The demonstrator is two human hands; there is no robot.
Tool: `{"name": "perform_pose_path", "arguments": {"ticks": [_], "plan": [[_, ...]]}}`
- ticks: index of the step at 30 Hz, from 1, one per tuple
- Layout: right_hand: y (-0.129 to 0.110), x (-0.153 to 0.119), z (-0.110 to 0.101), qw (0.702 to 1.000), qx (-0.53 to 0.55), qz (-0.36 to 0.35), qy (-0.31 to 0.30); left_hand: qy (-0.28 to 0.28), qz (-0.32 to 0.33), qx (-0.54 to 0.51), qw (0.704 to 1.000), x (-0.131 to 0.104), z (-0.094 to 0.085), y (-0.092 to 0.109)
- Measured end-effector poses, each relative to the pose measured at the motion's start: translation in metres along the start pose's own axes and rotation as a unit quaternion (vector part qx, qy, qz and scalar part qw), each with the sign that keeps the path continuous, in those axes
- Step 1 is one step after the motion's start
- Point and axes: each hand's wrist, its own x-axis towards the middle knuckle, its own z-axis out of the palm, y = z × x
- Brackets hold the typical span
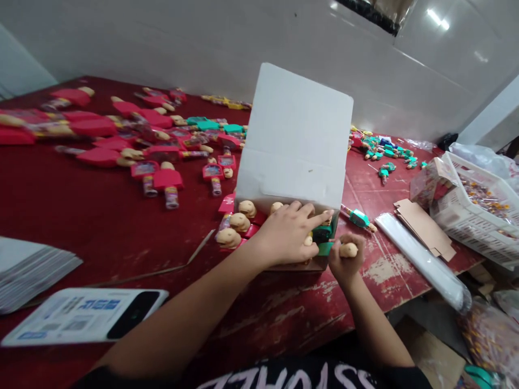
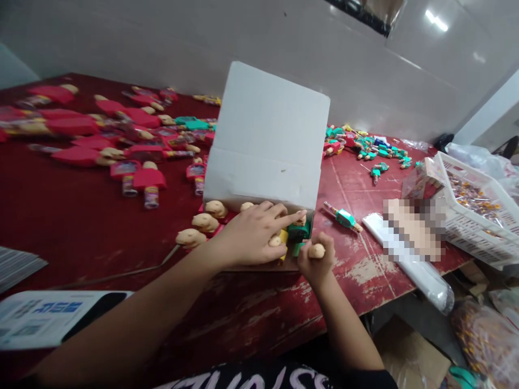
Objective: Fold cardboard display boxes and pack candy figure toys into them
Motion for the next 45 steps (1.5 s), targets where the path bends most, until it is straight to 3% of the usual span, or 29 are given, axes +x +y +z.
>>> {"name": "perform_pose_path", "arguments": {"ticks": [7,13,19,24,28,32,34,36,38,41,45], "plan": [[-0.003,0.012,0.010,0.995,-0.096,0.001,-0.020,0.015,0.040,0.015,0.999,0.001,0.002,-0.002],[0.010,0.022,0.023,0.995,-0.027,0.010,-0.100,0.006,0.010,0.027,1.000,0.003,0.003,-0.007],[0.019,0.026,0.035,0.994,-0.053,0.031,-0.088,0.019,0.040,0.009,0.999,0.002,0.003,-0.010],[0.029,0.024,0.043,0.981,-0.065,-0.023,-0.183,0.008,0.071,-0.045,0.996,0.002,0.009,-0.018],[0.038,0.023,0.044,0.958,-0.152,0.034,-0.239,0.002,0.077,-0.041,0.996,0.005,0.010,-0.021],[0.063,0.035,0.014,0.899,-0.183,0.068,-0.393,-0.035,0.059,-0.014,0.998,0.010,0.006,-0.019],[0.087,0.045,-0.014,0.893,-0.209,0.158,-0.366,-0.039,0.056,-0.003,0.998,0.011,0.004,-0.017],[0.112,0.051,-0.042,0.885,-0.260,0.280,-0.266,-0.033,0.053,0.005,0.998,0.012,0.004,-0.016],[0.131,0.053,-0.064,0.876,-0.264,0.346,-0.209,-0.028,0.048,0.008,0.998,0.011,0.004,-0.016],[0.141,0.048,-0.083,0.893,-0.185,0.364,-0.189,-0.031,0.044,-0.004,0.999,0.011,0.004,-0.017],[0.123,0.050,-0.096,0.928,-0.074,0.353,-0.093,-0.031,0.042,-0.005,0.999,0.012,0.003,-0.015]]}}
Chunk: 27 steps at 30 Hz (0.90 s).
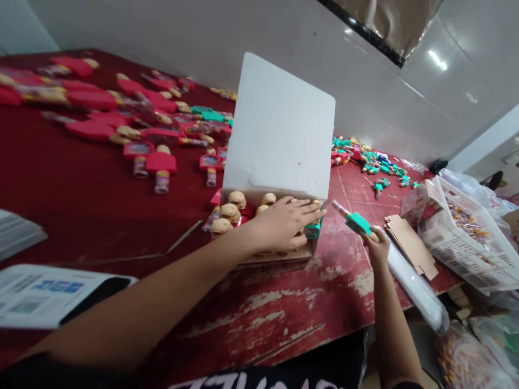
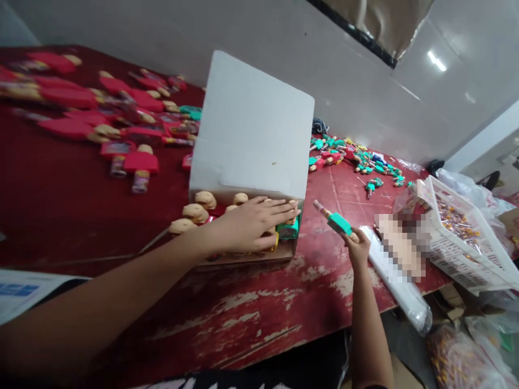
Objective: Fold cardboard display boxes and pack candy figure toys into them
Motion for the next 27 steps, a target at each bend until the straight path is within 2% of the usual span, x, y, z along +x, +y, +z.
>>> {"name": "perform_pose_path", "arguments": {"ticks": [5,8,11,14,16,18,21,24,27], "plan": [[-0.050,-0.009,-0.020,0.979,0.160,-0.044,0.117,0.009,-0.015,-0.015,1.000,0.002,-0.001,0.000],[-0.076,-0.015,-0.019,0.957,0.240,-0.068,0.148,0.018,-0.013,-0.028,0.999,0.001,0.000,-0.001],[-0.090,-0.026,-0.003,0.949,0.283,-0.067,0.121,0.020,-0.016,-0.028,0.999,0.000,-0.001,0.000],[-0.096,-0.043,0.026,0.944,0.318,-0.068,0.049,0.009,-0.024,-0.025,0.999,0.000,-0.003,0.002],[-0.096,-0.058,0.048,0.939,0.322,-0.118,0.011,0.009,-0.026,-0.026,0.999,0.001,-0.004,0.002],[-0.093,-0.072,0.067,0.934,0.289,-0.210,-0.012,0.014,-0.024,-0.030,0.999,0.001,-0.004,0.002],[-0.087,-0.086,0.083,0.925,0.225,-0.300,-0.063,0.019,-0.021,-0.036,0.999,0.000,-0.003,0.002],[-0.088,-0.085,0.085,0.941,0.176,-0.273,-0.098,0.026,-0.017,-0.044,0.999,-0.001,-0.003,0.001],[-0.093,-0.073,0.091,0.971,0.076,-0.218,-0.059,0.031,-0.014,-0.048,0.998,0.001,-0.002,-0.001]]}}
